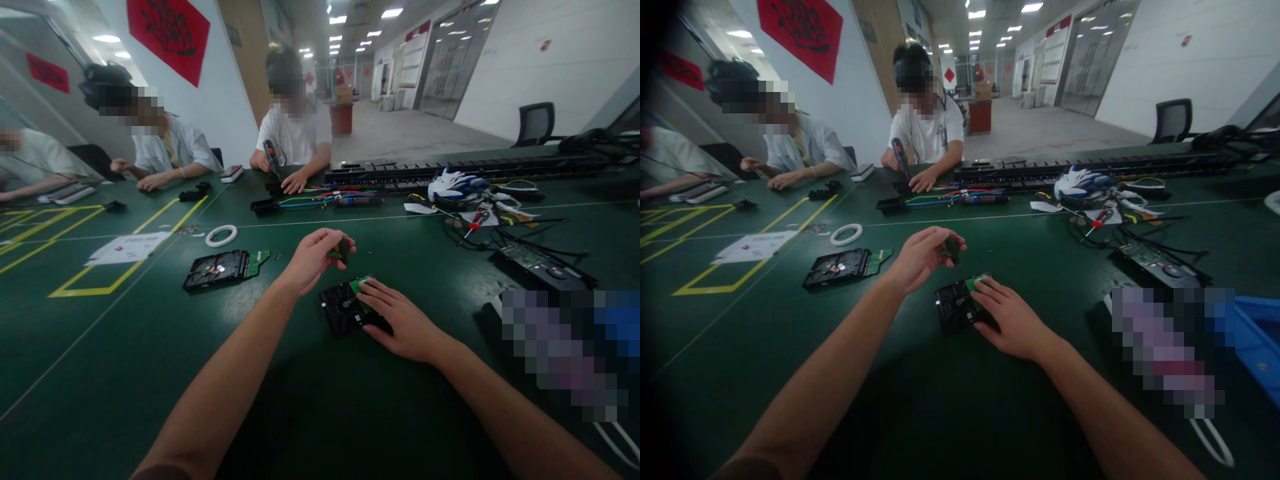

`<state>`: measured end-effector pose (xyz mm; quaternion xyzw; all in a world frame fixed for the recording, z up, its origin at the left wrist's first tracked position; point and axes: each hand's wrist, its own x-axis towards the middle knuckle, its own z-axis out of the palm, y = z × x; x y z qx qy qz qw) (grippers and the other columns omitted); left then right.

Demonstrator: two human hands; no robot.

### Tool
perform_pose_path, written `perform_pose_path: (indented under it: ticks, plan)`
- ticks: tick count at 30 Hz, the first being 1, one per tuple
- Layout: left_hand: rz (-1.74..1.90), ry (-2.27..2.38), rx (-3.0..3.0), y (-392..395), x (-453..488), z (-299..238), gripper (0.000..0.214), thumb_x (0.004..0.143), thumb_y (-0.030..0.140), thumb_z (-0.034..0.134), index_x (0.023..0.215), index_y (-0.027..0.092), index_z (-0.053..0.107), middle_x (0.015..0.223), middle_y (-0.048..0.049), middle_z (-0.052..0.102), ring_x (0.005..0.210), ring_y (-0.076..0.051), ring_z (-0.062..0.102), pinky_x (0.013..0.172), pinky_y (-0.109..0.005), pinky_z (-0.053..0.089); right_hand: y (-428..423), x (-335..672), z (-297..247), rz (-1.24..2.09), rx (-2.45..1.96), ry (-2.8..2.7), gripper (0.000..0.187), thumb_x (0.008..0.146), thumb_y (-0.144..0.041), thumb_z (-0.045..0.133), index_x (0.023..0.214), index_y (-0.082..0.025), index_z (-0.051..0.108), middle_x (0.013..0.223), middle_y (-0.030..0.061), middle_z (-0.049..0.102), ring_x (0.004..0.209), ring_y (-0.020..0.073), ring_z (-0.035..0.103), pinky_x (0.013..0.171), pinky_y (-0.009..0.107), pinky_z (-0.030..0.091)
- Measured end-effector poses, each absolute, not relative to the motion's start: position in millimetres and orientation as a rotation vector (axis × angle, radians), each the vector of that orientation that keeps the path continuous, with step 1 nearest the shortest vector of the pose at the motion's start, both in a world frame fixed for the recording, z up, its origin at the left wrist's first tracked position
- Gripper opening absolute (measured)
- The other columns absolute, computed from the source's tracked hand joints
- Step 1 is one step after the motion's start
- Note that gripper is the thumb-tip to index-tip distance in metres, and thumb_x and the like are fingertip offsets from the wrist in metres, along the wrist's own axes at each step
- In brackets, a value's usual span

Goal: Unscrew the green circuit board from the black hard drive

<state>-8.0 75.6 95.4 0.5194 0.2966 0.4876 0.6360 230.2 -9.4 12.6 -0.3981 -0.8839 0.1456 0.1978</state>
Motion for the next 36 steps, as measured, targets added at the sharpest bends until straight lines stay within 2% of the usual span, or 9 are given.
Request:
perform_pose_path:
  ticks: [5,8,13,28,33,36]
  plan:
    - [1.110,0.663,1.159,75.6,-8.1,95.1,0.020,0.095,0.036,0.070,0.098,0.016,0.065,0.100,-0.0103,0.073,0.093,-0.021,0.072,0.062,-0.025,0.054,-9.4,230.8,12.9,0.399,-1.117,-2.485,0.062,0.099,-0.040,0.065,0.157,-0.024,0.049,0.169,0.0106,0.041,0.160,0.0336,0.026,0.127,0.063,0.031]
    - [1.091,0.650,1.158,75.1,-9.2,96.1,0.020,0.095,0.035,0.068,0.103,0.017,0.071,0.096,-0.0076,0.070,0.091,-0.020,0.070,0.063,-0.025,0.053,-9.6,230.6,13.4,0.389,-1.122,-2.494,0.062,0.099,-0.040,0.065,0.157,-0.024,0.049,0.168,0.0108,0.041,0.160,0.0334,0.026,0.127,0.063,0.031]
    - [1.052,0.659,1.194,75.4,-11.7,97.5,0.023,0.095,0.035,0.064,0.103,0.016,0.076,0.094,-0.0092,0.070,0.090,-0.020,0.067,0.061,-0.024,0.052,-9.8,229.9,13.8,0.400,-1.092,-2.463,0.061,0.098,-0.037,0.066,0.156,-0.026,0.050,0.167,0.0106,0.043,0.160,0.0343,0.027,0.127,0.064,0.032]
    - [1.078,0.624,1.115,73.2,-8.2,96.2,0.021,0.093,0.034,0.074,0.095,0.016,0.065,0.100,-0.0080,0.069,0.095,-0.021,0.071,0.065,-0.026,0.058,-9.3,230.6,12.4,0.398,-1.095,-2.464,0.062,0.099,-0.040,0.065,0.157,-0.026,0.049,0.168,0.0102,0.043,0.160,0.0340,0.027,0.127,0.064,0.032]
    - [1.081,0.643,1.196,74.1,-8.7,96.7,0.024,0.096,0.040,0.069,0.106,0.019,0.072,0.097,-0.0068,0.068,0.093,-0.020,0.069,0.061,-0.024,0.054,-9.5,229.8,13.0,0.393,-1.095,-2.463,0.061,0.098,-0.039,0.065,0.156,-0.025,0.051,0.167,0.0108,0.043,0.160,0.0340,0.028,0.126,0.063,0.033]
    - [1.068,0.675,1.227,74.2,-7.5,97.2,0.031,0.098,0.045,0.064,0.107,0.018,0.075,0.096,-0.0088,0.068,0.092,-0.020,0.068,0.061,-0.024,0.053,-9.7,230.1,13.0,0.393,-1.084,-2.455,0.062,0.098,-0.039,0.066,0.157,-0.027,0.050,0.167,0.0105,0.044,0.159,0.0343,0.029,0.126,0.063,0.033]
